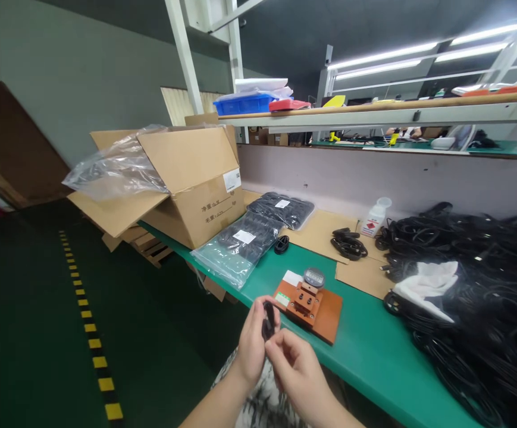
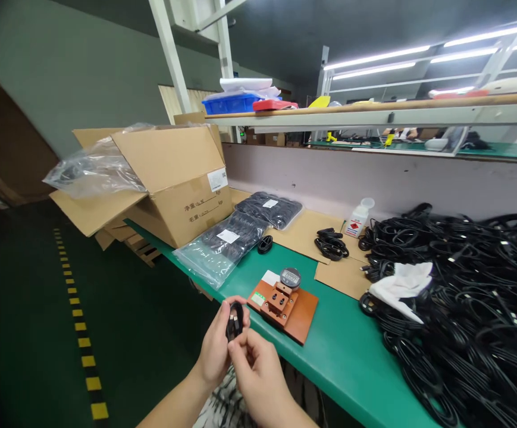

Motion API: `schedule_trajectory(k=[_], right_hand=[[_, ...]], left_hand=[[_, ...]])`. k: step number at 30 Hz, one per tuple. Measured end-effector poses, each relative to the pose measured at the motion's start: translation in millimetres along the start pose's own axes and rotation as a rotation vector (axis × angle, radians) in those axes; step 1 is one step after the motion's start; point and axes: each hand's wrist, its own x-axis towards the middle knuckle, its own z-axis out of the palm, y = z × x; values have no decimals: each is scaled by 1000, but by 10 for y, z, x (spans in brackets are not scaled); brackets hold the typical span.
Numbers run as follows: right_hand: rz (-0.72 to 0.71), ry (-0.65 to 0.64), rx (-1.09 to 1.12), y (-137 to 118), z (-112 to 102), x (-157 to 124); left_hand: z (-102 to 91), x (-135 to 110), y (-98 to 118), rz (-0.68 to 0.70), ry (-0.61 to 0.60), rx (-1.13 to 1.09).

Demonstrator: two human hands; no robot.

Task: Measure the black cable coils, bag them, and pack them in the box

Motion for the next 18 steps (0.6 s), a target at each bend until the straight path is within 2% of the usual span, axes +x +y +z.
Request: schedule_trajectory(k=[5,7,13,18], right_hand=[[-300,47,-285,134,153,86],[-346,39,-341,196,213,127],[-254,52,-319,314,377,206],[-215,113,-244,391,507,197]], left_hand=[[-113,75,54,-137,47,-308],[-180,116,58,-177,69,-372],[-363,226,43,-211,67,-363],[-433,290,114,-247,93,-370]])
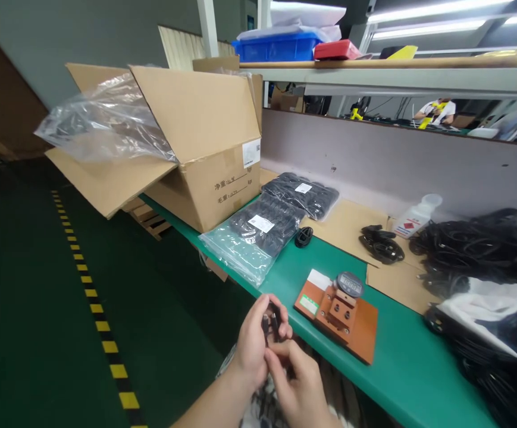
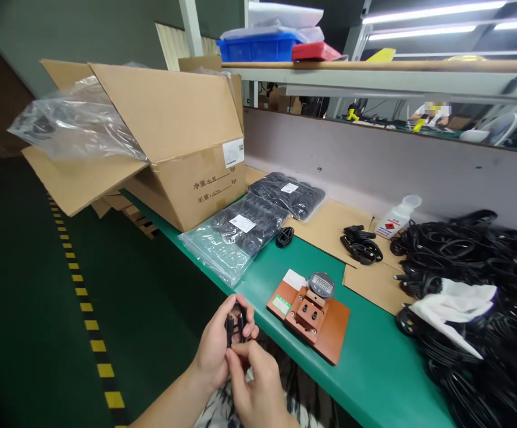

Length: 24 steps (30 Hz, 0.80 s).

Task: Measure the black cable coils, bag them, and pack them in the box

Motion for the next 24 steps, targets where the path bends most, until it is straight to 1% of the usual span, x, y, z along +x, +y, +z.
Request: schedule_trajectory(k=[2,6,8,11,13,15,17,19,21,24], right_hand=[[120,45,131,18,78,-44],[449,160,511,22,244,-103],[567,158,652,10,301,-95],[676,146,779,-1,348,-63],[701,154,828,1,374,-50],[701,160,854,6,411,-50],[684,178,866,9,462,-61],[660,210,869,14,519,-83],[646,234,860,32,568,-116],[655,191,821,103,595,-181]], left_hand=[[2,3,41,8,0,4],[-15,-4,99,45,-16,53],[-44,-11,116,69,-17,101],[-120,-21,127,76,-13,237],[-186,-25,127,97,-16,381],[-249,-29,125,133,-17,472],[-298,-38,126,116,-1,445],[-338,-52,127,30,22,366],[-382,-70,123,-43,53,334],[-480,-96,85,-43,110,388]])
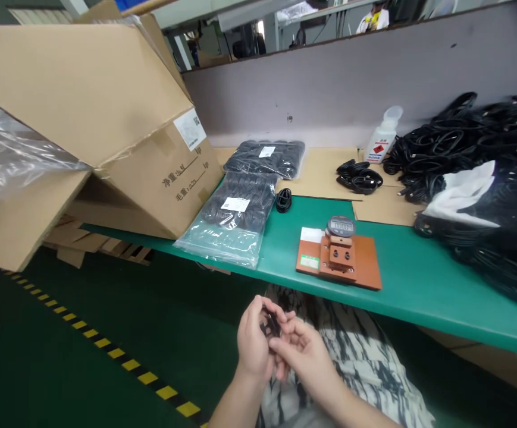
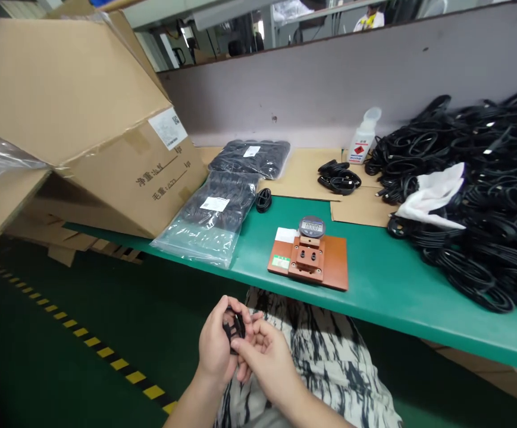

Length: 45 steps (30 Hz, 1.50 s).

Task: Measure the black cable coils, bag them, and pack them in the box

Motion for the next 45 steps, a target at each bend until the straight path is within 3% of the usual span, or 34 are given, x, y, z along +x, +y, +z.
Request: schedule_trajectory(k=[4,10,20,27,34,45], right_hand=[[-60,46,-174,60,-161,33],[-218,59,-693,87,-375,110],[-133,73,-883,185,-564,304],[-105,93,-873,398,-623,332],[-168,169,-753,584,-705,349],[-228,238,-560,660,-729,330]], left_hand=[[-126,4,-197,55,70,62],[-314,58,-568,142,18,196],[-344,174,-806,123,-18,432],[-464,282,-976,157,-38,542],[-545,376,-1100,228,-18,671],[-526,411,-1047,319,-59,830]])
